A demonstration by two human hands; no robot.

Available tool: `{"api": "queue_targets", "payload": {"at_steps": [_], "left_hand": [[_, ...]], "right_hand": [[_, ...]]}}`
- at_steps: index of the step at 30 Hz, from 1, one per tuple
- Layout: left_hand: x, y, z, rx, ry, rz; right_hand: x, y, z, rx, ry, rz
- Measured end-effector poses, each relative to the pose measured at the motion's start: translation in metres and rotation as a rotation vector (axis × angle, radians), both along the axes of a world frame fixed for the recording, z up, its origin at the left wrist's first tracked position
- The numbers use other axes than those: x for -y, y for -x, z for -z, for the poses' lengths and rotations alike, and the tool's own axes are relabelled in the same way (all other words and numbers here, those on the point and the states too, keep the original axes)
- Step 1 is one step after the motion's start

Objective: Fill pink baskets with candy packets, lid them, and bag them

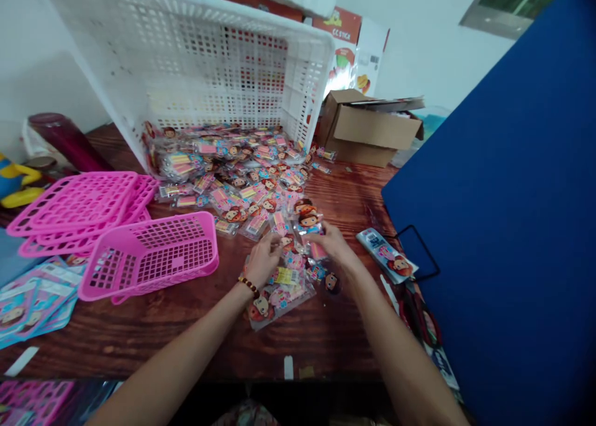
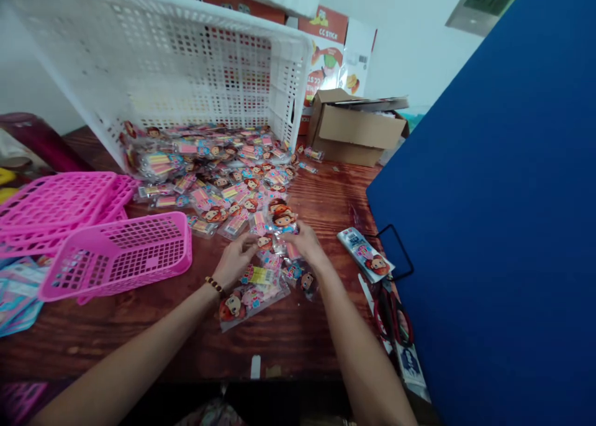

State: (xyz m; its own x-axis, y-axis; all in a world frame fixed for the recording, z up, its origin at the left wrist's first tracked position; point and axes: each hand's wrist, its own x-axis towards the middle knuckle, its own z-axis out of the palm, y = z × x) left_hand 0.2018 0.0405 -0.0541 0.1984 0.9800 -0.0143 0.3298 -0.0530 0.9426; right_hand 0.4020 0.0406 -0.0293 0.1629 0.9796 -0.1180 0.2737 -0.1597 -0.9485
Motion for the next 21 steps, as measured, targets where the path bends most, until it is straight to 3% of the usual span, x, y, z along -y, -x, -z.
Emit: {"api": "queue_targets", "payload": {"at_steps": [3, 6, 9, 12, 15, 18, 21], "left_hand": [[-0.012, 0.004, 0.000, -0.314, -0.072, -0.096], [-0.024, -0.012, 0.001, -0.527, -0.129, -0.119], [-0.029, -0.031, 0.003, -0.649, -0.172, -0.047], [-0.031, -0.034, 0.006, -0.700, -0.225, 0.112], [-0.035, -0.027, 0.008, -0.696, -0.298, 0.316], [-0.042, -0.021, 0.010, -0.693, -0.327, 0.429], [-0.047, -0.020, 0.013, -0.691, -0.343, 0.442]], "right_hand": [[0.012, -0.023, 0.007, -0.033, 0.043, 0.077], [0.033, -0.033, 0.022, -0.017, 0.115, 0.092], [0.054, -0.040, 0.033, 0.015, 0.171, 0.084], [0.062, -0.052, 0.025, 0.083, 0.143, 0.035], [0.041, -0.058, -0.003, 0.369, -0.006, -0.132], [-0.001, -0.049, -0.027, 0.651, -0.107, -0.417], [-0.036, -0.032, -0.031, 0.842, 0.015, -0.621]]}}
